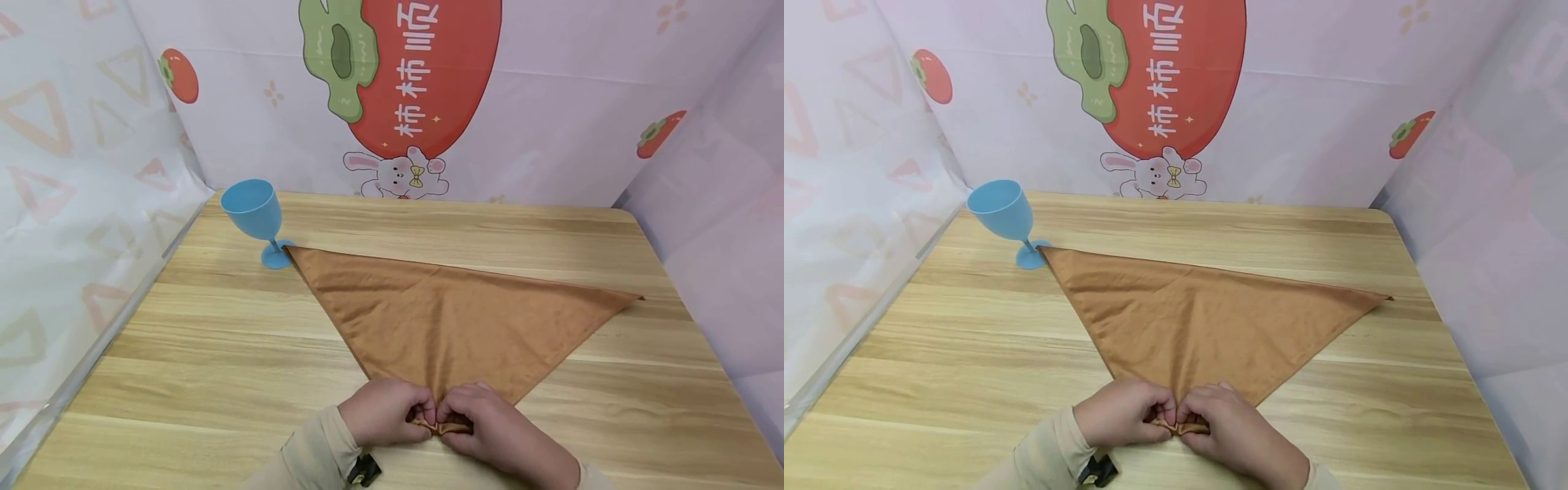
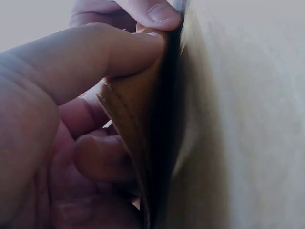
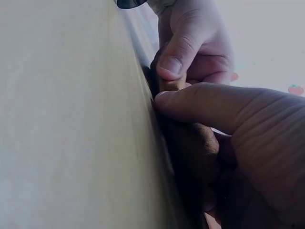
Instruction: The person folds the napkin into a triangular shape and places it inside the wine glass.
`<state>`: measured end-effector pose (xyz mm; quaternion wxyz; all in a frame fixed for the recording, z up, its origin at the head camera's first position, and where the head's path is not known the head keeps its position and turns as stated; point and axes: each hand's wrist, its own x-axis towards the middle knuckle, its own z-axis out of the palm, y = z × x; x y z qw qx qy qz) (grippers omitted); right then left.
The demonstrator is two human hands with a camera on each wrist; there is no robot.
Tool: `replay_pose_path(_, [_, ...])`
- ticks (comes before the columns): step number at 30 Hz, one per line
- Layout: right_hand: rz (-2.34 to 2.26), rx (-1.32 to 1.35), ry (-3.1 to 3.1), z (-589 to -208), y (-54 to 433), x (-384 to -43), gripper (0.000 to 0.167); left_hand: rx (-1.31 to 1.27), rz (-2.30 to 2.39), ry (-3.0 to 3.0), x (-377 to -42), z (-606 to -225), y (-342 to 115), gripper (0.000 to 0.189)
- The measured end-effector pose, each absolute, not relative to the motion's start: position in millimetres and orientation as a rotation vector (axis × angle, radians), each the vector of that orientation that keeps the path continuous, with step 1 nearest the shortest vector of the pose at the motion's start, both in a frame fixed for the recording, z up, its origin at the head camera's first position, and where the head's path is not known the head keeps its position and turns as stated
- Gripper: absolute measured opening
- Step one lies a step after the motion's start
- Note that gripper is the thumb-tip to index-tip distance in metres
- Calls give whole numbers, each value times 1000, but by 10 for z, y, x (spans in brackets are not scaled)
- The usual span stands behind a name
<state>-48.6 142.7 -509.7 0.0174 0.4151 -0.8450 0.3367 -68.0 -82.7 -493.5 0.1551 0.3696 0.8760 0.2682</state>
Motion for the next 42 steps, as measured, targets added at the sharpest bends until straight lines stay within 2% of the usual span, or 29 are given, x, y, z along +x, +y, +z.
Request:
replay_pose_path(4, [1080, 1318, -2583, -5101, 1423, -501, 27, 1049, 752, 2525, -676, -4934, -829, 17])
replay_pose_path(28, [1103, 1375, -2492, -5145, 1430, -538, 38, 1141, 648, 2567, -634, -4928, -808, 17])
replay_pose_path(32, [1118, 1366, -2511, -5139, 1437, -529, 34, 1153, 609, 2585, -630, -4925, -793, 16])
replay_pose_path(38, [1160, 1349, -2516, -5141, 1438, -523, 18, 1170, 583, 2604, -634, -4930, -787, 20])
replay_pose_path(42, [1146, 1374, -2521, -5136, 1436, -532, 18, 1166, 594, 2600, -633, -4923, -796, 19])
